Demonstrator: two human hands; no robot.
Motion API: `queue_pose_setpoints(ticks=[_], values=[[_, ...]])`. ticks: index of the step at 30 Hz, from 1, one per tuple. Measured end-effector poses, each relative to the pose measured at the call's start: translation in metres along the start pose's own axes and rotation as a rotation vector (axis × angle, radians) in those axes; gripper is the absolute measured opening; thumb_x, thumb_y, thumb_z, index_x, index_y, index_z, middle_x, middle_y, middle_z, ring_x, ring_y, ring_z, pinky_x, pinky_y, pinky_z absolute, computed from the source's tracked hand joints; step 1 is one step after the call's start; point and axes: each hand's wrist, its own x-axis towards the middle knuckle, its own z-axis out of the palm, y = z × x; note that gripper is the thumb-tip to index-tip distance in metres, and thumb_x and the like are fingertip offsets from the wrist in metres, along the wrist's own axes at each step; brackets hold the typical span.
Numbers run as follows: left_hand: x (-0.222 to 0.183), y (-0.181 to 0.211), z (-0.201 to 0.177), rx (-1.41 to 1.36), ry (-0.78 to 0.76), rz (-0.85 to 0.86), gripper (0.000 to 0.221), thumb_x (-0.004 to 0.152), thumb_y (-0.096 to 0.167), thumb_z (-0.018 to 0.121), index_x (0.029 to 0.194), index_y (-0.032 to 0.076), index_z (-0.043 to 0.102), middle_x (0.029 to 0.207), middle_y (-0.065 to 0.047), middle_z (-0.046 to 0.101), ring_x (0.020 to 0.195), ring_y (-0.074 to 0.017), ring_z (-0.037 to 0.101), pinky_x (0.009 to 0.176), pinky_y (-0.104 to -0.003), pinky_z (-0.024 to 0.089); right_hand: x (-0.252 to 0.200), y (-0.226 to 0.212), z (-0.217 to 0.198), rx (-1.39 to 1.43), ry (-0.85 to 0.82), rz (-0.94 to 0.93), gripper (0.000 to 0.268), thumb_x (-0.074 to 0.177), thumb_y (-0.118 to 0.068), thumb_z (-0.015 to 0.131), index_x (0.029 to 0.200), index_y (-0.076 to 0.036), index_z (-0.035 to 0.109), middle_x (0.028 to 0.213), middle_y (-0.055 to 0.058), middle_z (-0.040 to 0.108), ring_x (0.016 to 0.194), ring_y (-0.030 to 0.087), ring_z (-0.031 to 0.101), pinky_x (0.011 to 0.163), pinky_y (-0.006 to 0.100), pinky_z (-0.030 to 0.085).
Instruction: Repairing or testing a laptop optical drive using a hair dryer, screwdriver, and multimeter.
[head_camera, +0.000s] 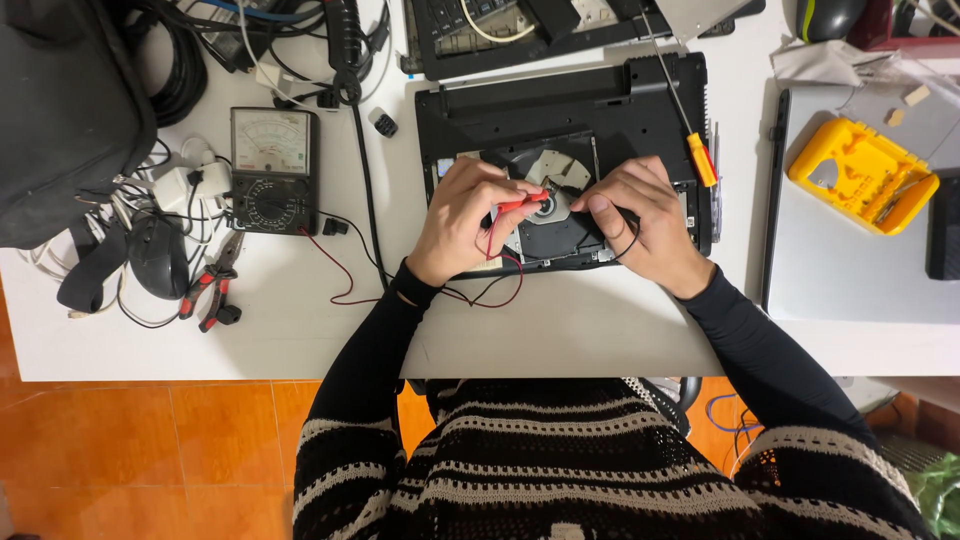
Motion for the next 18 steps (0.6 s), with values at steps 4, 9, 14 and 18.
queue_pose_setpoints(ticks=[4,9,14,18], values=[[0.0010,0.0022,-0.0016,-0.004,-0.024,-0.016,0.035,0.089,0.006,0.087,0.096,0.009,0.054,0.105,0.002,0.076,0.094,-0.0227,0.061,0.088,-0.038,0.048,-0.0030,0.0031,0.0010,-0.013,-0.005,0.001,0.025,0.109,-0.021,0.057,0.095,-0.008,0.073,0.094,0.002,0.072,0.088,0.021,0.060,0.097,0.035,0.041],[0.0000,-0.0014,-0.0002,-0.005,-0.016,0.021,0.037,0.088,0.006,0.088,0.099,0.009,0.052,0.106,0.001,0.077,0.093,-0.0230,0.060,0.087,-0.038,0.047,-0.0011,0.0028,0.0006,-0.019,-0.008,-0.022,0.026,0.110,-0.021,0.057,0.096,-0.008,0.073,0.094,0.001,0.072,0.089,0.021,0.061,0.098,0.036,0.041],[0.0006,0.0002,-0.0010,0.001,-0.015,0.006,0.036,0.090,0.006,0.087,0.100,0.009,0.052,0.106,0.001,0.077,0.092,-0.0237,0.061,0.087,-0.038,0.049,-0.0014,0.0021,0.0007,-0.019,-0.008,-0.022,0.026,0.110,-0.022,0.057,0.096,-0.008,0.073,0.094,0.001,0.072,0.089,0.021,0.061,0.098,0.036,0.041],[-0.0012,-0.0015,-0.0001,-0.004,0.000,-0.011,0.033,0.092,0.007,0.085,0.103,0.009,0.054,0.107,0.001,0.076,0.093,-0.0236,0.062,0.088,-0.038,0.050,-0.0012,0.0021,0.0005,-0.013,-0.006,-0.022,0.025,0.110,-0.021,0.057,0.096,-0.008,0.073,0.094,0.001,0.072,0.089,0.021,0.061,0.098,0.036,0.041]])
